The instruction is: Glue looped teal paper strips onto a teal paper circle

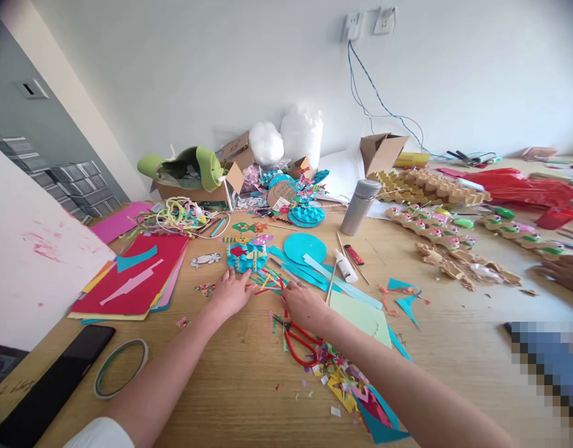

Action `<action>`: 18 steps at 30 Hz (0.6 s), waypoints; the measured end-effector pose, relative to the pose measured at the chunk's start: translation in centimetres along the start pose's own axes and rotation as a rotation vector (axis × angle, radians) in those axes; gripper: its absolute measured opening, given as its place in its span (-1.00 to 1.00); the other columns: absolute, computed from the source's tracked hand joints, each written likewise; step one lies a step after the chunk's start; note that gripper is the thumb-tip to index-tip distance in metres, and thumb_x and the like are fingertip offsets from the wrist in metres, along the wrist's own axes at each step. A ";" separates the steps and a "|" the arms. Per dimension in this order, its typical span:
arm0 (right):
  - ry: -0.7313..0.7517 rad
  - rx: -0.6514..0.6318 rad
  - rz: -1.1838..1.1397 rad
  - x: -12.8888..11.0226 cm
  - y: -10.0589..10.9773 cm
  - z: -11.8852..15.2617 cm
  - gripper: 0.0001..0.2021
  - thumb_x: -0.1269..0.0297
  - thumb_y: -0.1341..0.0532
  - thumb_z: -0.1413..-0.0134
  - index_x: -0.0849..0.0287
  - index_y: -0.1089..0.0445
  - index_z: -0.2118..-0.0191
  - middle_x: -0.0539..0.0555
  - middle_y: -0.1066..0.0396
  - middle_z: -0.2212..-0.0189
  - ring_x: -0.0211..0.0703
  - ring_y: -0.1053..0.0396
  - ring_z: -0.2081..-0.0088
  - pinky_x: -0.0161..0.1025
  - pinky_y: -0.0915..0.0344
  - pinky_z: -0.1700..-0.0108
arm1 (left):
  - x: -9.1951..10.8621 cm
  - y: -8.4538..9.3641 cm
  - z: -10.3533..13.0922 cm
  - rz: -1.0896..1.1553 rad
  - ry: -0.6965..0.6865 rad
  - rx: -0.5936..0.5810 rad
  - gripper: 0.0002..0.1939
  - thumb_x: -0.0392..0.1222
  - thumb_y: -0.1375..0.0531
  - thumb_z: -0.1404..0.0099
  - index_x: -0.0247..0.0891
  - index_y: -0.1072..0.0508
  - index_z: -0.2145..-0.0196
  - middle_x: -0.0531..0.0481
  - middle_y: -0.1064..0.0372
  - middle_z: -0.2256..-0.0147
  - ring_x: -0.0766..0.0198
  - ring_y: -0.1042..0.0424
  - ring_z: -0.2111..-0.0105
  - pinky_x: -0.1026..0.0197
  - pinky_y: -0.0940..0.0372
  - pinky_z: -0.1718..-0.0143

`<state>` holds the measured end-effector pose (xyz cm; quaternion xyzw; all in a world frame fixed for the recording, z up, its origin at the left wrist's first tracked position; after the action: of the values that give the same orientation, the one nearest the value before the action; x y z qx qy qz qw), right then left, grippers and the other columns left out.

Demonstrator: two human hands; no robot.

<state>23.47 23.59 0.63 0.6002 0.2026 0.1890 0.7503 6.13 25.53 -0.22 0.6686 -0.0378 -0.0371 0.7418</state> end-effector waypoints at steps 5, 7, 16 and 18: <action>0.007 0.012 0.000 0.1 0.0 -0.3 -0.74 0.40 -0.08 -0.22 0.28 -0.47 0.09 0.29 -0.48 0.12 0.05 -0.44 0.03 -0.17 -0.29 0.00 | -0.4 0.6 -2.1 -0.019 -0.012 -0.005 -0.54 -0.02 -0.01 -0.44 -0.27 -0.32 -0.19 -0.38 -0.37 -0.07 -0.08 -0.31 -0.13 -0.01 -0.23 -0.08; 0.015 0.012 -0.004 0.2 -0.1 -0.4 -0.74 0.39 -0.08 -0.22 0.27 -0.47 0.10 0.30 -0.49 0.13 0.05 -0.44 0.04 -0.16 -0.28 -0.01 | -0.6 0.6 -2.7 -0.031 -0.022 -0.011 -0.63 -0.14 -0.04 -0.44 -0.31 -0.39 -0.10 -0.34 -0.44 0.05 -0.02 -0.37 -0.06 0.02 -0.27 -0.05; 0.020 -0.005 -0.015 0.3 0.0 -0.7 -0.73 0.37 -0.05 -0.23 0.30 -0.47 0.11 0.30 -0.51 0.16 0.09 -0.43 0.02 -0.13 -0.27 -0.02 | -1.1 0.3 -5.5 -0.074 -0.039 -0.012 -0.62 -0.07 -0.19 -0.38 -0.30 -0.37 -0.07 -0.17 -0.35 -0.04 0.11 -0.43 0.05 -0.04 -0.40 0.06; 0.014 -0.009 -0.012 0.2 0.1 -0.7 -0.73 0.38 -0.06 -0.22 0.30 -0.48 0.12 0.30 -0.51 0.15 0.10 -0.43 0.01 -0.12 -0.27 -0.02 | -1.2 0.4 -6.4 -0.074 -0.039 -0.007 -0.62 -0.07 -0.20 -0.37 -0.30 -0.37 -0.07 -0.17 -0.35 -0.04 0.10 -0.43 0.05 -0.04 -0.40 0.06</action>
<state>23.28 24.27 0.63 0.5944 0.2107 0.1894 0.7526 5.64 31.99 -0.46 0.6660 -0.0275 -0.0778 0.7414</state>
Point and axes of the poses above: each hand's wrist, its own z-axis away from the middle knuckle, its own y-axis out of the back of the hand, x = y × z, the point moved 5 cm from there along -z, towards the middle knuckle
